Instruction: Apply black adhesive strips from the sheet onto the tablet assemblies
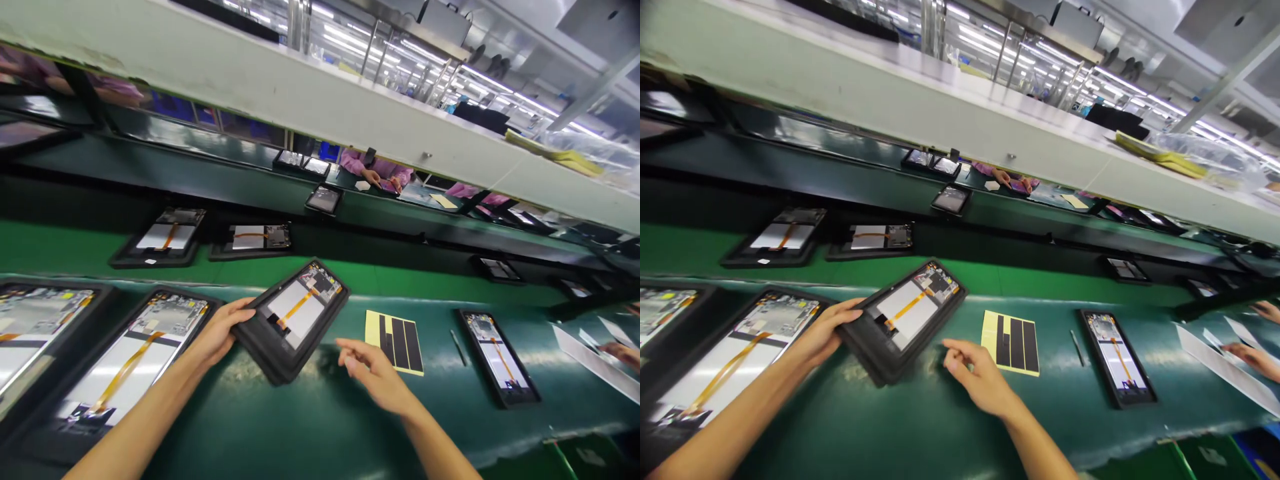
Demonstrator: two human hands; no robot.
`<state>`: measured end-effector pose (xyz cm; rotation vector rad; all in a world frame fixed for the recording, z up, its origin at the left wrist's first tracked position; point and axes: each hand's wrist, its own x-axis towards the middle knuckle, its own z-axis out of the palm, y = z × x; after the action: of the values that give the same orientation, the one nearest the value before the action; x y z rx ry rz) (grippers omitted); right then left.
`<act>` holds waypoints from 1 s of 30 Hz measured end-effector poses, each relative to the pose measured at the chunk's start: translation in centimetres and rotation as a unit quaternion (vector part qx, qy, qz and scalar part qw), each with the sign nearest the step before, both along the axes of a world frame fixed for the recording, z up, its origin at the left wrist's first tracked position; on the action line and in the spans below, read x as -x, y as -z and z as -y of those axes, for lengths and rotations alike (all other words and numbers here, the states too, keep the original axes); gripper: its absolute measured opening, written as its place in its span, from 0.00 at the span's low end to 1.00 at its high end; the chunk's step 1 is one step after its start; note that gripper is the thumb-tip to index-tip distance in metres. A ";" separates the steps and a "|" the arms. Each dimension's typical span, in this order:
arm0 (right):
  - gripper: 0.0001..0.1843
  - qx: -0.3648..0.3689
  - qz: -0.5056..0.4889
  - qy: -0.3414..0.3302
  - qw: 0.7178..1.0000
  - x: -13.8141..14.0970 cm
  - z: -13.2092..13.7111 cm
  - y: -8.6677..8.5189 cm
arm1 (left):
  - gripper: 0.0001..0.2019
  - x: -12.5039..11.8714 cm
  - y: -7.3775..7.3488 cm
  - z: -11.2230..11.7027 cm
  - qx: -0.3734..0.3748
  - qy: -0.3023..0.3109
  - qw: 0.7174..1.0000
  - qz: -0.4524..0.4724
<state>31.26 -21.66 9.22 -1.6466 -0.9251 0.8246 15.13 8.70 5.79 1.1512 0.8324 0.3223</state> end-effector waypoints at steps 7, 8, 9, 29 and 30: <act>0.12 -0.071 0.150 0.075 0.983 2.6 3.2 -1.7 | 0.23 4.0 0.0 1.2 -0.099 0.190 0.976 -0.028; 0.11 -0.076 0.169 0.068 0.980 3.0 2.9 -1.8 | 0.22 3.7 0.1 1.6 -0.130 0.211 0.968 -0.027; 0.11 -0.080 0.187 0.056 0.977 3.3 2.5 -1.7 | 0.20 3.3 0.2 1.9 -0.156 0.217 0.963 -0.026; 0.17 -0.008 0.577 -0.137 0.805 6.8 -4.6 4.0 | 0.03 6.2 1.3 11.7 -0.566 0.073 0.807 -0.151; 0.17 -0.004 0.579 -0.137 0.804 6.8 -4.5 4.1 | 0.04 5.9 1.3 12.0 -0.578 0.078 0.796 -0.160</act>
<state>24.43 -17.16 5.13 -1.9995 -2.0224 -0.1494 9.25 -3.26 4.48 2.4710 0.8112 0.5334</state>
